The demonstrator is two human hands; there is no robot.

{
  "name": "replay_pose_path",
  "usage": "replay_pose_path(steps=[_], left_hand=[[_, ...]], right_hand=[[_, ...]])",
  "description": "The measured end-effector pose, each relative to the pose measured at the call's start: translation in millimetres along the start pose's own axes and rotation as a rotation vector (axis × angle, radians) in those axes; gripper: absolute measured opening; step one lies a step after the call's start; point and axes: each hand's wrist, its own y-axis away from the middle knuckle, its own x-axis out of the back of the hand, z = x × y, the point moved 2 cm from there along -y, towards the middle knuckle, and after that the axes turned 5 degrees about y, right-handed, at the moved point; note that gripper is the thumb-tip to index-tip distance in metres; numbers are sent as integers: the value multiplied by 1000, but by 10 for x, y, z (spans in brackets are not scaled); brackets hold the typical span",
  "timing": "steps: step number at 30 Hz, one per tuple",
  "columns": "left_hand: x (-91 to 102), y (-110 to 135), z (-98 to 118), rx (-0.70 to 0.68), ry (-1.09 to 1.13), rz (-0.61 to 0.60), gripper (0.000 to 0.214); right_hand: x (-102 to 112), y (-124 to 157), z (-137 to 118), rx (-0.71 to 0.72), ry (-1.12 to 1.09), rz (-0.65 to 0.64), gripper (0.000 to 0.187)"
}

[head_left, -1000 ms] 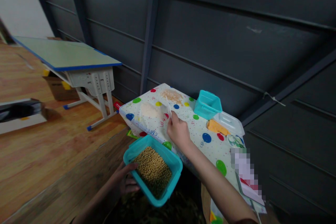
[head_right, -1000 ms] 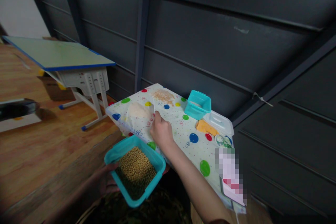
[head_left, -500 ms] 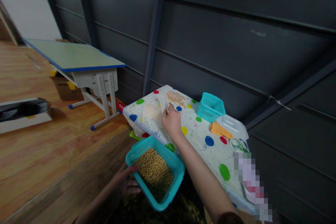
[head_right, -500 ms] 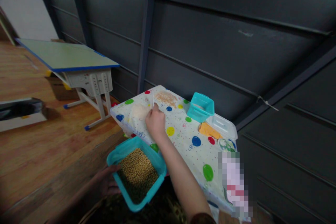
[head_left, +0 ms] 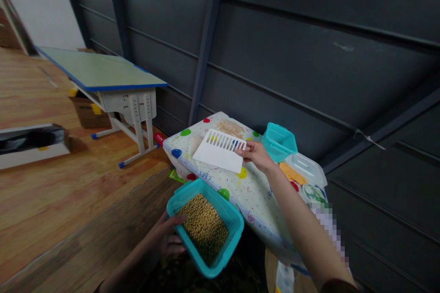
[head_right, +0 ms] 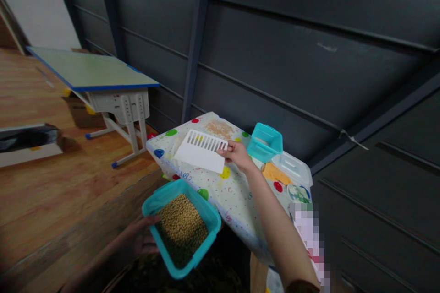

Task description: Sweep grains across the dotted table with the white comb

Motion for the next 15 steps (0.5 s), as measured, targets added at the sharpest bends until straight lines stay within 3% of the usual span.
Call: replay_pose_path(steps=[6,15], left_hand=[[39,-11,-13,15,-42,-45,102],[75,-75,-27,33,-20,-49,107]], right_hand=[[-280,-245,3,-60,-8,-104,47],[-325,-614,-61,-53,10,10,42]])
